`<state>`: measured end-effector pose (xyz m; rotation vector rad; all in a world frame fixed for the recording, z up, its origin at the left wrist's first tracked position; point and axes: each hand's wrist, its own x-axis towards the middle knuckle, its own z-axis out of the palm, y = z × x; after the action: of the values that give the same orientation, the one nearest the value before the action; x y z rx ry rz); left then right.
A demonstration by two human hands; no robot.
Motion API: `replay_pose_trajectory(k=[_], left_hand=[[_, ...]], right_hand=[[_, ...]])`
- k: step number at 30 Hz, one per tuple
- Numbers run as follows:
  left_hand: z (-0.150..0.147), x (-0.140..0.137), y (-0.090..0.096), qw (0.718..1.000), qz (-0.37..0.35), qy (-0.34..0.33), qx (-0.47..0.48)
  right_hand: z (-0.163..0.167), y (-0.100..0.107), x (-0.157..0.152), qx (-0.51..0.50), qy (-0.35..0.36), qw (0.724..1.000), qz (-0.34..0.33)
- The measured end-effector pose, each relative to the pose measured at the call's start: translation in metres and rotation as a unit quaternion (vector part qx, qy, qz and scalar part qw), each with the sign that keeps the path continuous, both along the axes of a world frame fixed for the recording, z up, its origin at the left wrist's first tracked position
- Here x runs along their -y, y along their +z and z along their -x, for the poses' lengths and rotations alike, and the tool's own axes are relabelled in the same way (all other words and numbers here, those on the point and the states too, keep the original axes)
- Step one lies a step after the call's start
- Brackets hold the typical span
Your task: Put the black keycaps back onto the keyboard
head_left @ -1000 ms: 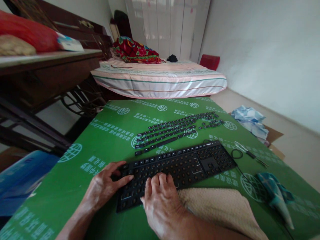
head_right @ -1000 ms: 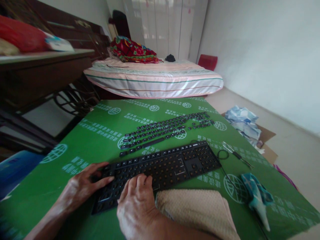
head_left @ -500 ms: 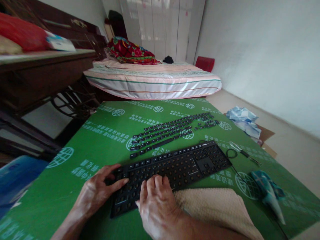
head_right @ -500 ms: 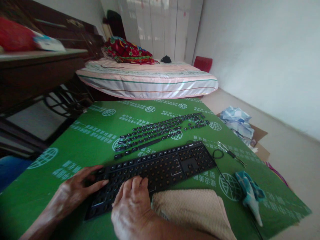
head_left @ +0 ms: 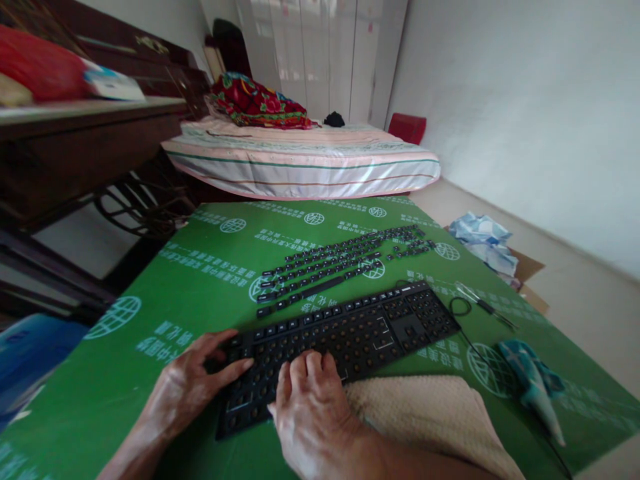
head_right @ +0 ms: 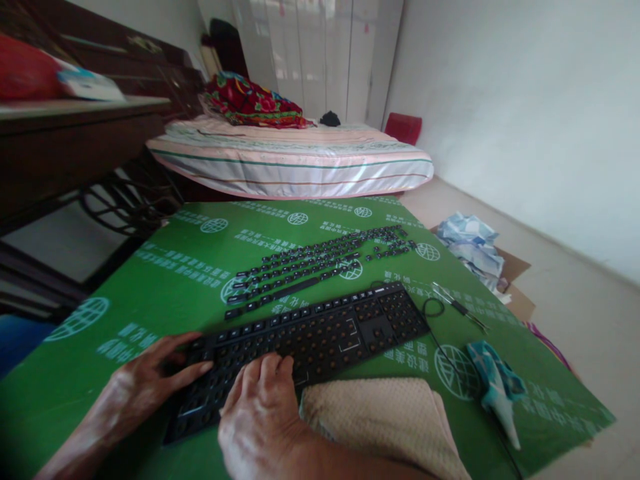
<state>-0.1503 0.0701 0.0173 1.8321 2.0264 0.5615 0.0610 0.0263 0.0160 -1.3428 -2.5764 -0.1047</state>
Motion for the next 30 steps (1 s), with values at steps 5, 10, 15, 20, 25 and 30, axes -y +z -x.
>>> replay_pose_trajectory(k=[5,10,15,20,25,30], left_hand=[[0.0019,0.0,-0.0027,1.0,-0.002,0.005,-0.001],[0.005,-0.0003,-0.0068,1.0,-0.008,-0.005,-0.008],[0.0056,-0.0006,-0.0076,1.0,-0.009,-0.009,-0.015],[0.0055,-0.0015,-0.0073,1.0,-0.012,-0.014,-0.021],[0.0056,-0.0017,-0.0076,1.0,-0.004,-0.007,-0.025],[0.0053,-0.0016,-0.0066,1.0,-0.003,-0.005,-0.028]], right_hand=[[0.0003,-0.0011,-0.0001,0.003,0.001,1.0,-0.009],[0.0006,-0.0016,0.0,0.012,-0.005,1.0,-0.02],[0.0002,-0.0019,-0.0012,0.012,0.006,1.0,-0.007],[0.0002,-0.002,-0.0008,0.007,-0.001,1.0,-0.007],[0.0001,-0.002,-0.0004,0.01,0.001,1.0,-0.017],[-0.0003,-0.0015,-0.0017,0.011,0.004,1.0,-0.02]])
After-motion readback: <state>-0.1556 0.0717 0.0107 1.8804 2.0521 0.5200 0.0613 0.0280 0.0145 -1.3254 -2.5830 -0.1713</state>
